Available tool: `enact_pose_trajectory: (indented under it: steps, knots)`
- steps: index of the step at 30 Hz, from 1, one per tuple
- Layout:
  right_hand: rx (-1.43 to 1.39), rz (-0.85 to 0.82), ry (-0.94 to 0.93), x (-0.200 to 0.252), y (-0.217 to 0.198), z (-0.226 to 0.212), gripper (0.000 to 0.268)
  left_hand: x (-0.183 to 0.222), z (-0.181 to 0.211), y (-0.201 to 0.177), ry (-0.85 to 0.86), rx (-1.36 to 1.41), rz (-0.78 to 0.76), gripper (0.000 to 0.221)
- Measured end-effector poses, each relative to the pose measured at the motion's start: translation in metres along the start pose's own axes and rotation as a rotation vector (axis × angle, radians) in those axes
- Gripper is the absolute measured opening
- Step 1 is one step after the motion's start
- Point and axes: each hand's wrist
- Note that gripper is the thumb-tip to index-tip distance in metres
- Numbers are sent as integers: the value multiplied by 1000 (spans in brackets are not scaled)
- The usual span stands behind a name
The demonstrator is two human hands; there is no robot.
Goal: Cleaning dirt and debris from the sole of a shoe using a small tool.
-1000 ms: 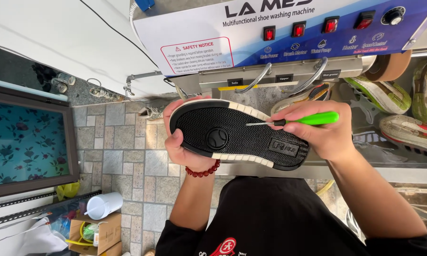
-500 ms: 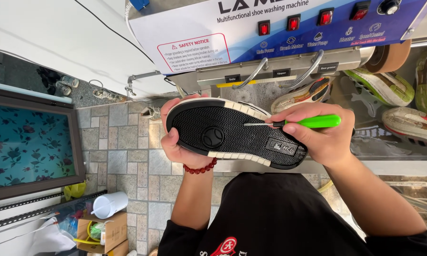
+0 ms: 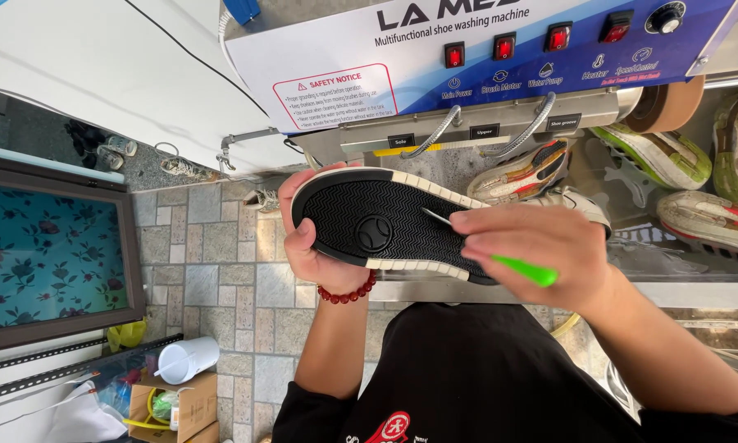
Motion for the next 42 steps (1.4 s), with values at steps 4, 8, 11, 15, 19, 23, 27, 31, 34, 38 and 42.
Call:
enact_pose_trajectory:
  steps: [4,8,11,15,19,23,27,31,34,38,42]
  knots:
    - [266,-104,-170,-10,-5,-3,25,-2,0,-2,-11,-45,7,60]
    - [139,-260,-85,-23,-21,17,21,0,-8,-10,28,-123,-70,61]
    - [51,-377,57,-44,-31,31,17,-3,-16,-20,15,-173,-164,60]
    - [78,-583,341,-65,-27,42,10,-9,-27,-33,14,-259,-271,57]
    - [408,-604,335,-58,-21,46,12,-10,-28,-39,20,-355,-302,56]
    - [166,-295,236,-39,-16,41,11,-15,-19,-44,54,-343,-183,57]
    - [-180,125,301,-3,4,37,15,-12,-16,-51,76,-120,-66,59]
    - [-308,196,233,7,17,19,16,-9,-9,-44,41,25,-24,59]
    - [-286,211,194,7,19,9,20,-8,-5,-37,40,114,-42,58]
    - [-165,175,109,5,17,0,21,-8,-3,-30,34,162,-46,54]
    - [-83,154,82,4,18,-8,21,-6,-5,-27,56,176,-31,54]
Point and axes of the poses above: each hand's wrist, its own x-axis away from the middle knuckle, its own y-axis out of the palm, z = x × y, and after that the axes turned 12 degrees about -z, right-handed
